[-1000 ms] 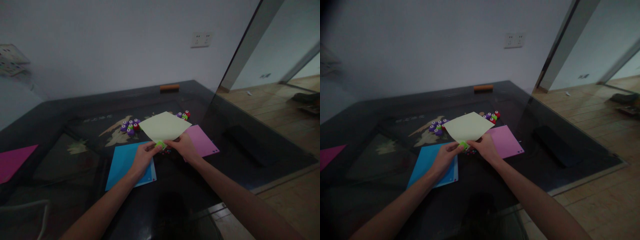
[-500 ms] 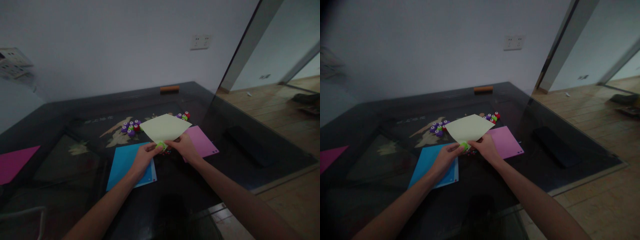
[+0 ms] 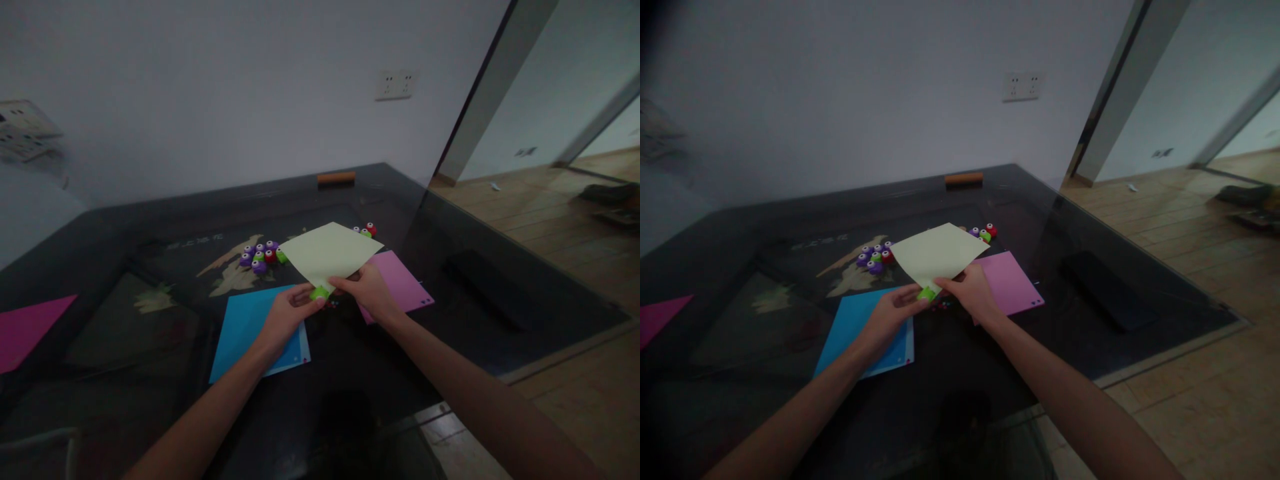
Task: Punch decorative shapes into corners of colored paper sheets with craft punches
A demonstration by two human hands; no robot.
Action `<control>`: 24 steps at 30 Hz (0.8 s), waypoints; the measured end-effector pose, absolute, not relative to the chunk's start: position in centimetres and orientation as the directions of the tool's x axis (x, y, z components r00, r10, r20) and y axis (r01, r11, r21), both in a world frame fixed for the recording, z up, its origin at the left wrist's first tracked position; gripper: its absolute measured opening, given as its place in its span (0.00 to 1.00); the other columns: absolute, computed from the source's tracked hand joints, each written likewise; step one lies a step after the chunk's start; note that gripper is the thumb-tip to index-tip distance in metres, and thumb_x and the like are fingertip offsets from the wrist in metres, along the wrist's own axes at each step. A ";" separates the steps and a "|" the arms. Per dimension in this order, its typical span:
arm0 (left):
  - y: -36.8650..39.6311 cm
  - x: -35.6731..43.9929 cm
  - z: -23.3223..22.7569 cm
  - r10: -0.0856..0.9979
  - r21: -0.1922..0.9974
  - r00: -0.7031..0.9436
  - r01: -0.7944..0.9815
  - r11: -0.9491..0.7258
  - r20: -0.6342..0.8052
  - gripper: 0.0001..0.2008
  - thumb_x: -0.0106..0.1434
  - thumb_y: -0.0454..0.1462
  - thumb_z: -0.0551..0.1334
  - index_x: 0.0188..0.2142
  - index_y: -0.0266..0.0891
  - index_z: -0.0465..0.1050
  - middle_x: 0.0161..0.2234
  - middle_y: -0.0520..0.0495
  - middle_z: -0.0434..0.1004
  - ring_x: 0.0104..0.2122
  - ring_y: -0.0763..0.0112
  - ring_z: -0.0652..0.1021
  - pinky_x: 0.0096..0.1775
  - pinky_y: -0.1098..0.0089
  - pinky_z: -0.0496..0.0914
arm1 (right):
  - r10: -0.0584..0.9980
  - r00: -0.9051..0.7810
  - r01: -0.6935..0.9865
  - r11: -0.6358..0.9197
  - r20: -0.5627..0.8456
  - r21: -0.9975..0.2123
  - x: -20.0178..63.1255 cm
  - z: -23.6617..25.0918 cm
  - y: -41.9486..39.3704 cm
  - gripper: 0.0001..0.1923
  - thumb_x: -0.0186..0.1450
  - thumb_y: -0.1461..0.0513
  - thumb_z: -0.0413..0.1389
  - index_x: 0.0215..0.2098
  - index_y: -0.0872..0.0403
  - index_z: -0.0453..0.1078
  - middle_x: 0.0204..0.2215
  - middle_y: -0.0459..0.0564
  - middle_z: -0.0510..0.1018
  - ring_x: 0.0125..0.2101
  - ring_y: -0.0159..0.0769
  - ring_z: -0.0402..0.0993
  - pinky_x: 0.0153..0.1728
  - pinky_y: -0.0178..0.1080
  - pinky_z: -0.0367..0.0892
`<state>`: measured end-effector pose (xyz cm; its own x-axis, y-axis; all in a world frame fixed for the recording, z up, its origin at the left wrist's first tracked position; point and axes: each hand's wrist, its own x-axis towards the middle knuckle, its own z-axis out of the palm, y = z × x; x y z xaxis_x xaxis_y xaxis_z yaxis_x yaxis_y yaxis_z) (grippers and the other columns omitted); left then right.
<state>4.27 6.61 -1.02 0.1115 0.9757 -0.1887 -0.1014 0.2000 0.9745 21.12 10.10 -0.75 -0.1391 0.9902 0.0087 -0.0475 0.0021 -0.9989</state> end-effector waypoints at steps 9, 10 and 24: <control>6.5 4.3 -0.6 0.964 0.980 0.173 0.030 0.198 -0.200 0.22 0.48 0.33 0.69 0.44 0.35 0.72 0.41 0.44 0.81 0.43 0.60 0.78 0.50 0.60 0.69 | 0.995 -0.096 -0.088 -0.006 0.003 -0.996 21.3 0.1 10.2 0.10 0.47 0.63 0.64 0.28 0.59 0.74 0.24 0.51 0.80 0.22 0.35 0.75 0.25 0.36 0.72; 6.5 4.3 -0.6 0.964 0.980 0.176 0.043 0.194 -0.199 0.22 0.48 0.33 0.68 0.45 0.35 0.72 0.41 0.44 0.80 0.44 0.60 0.78 0.50 0.59 0.68 | 0.996 -0.093 -0.094 -0.003 0.006 -0.996 21.3 0.3 10.2 0.10 0.47 0.63 0.64 0.28 0.59 0.74 0.24 0.51 0.80 0.22 0.34 0.75 0.25 0.36 0.71; 6.4 4.2 -1.4 0.956 0.938 0.287 0.314 -0.149 0.056 0.28 0.51 0.28 0.60 0.54 0.38 0.66 0.49 0.44 0.75 0.49 0.62 0.74 0.52 0.58 0.66 | 0.999 -0.032 -0.129 0.014 0.019 -0.992 22.0 0.2 10.6 0.14 0.45 0.62 0.66 0.29 0.60 0.74 0.25 0.52 0.80 0.21 0.34 0.74 0.25 0.37 0.72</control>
<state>4.18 6.39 -1.42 0.2871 0.9563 0.0557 0.3139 -0.1488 0.9377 21.96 10.63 0.21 -0.0317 0.9993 0.0186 -0.1289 0.0144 -0.9916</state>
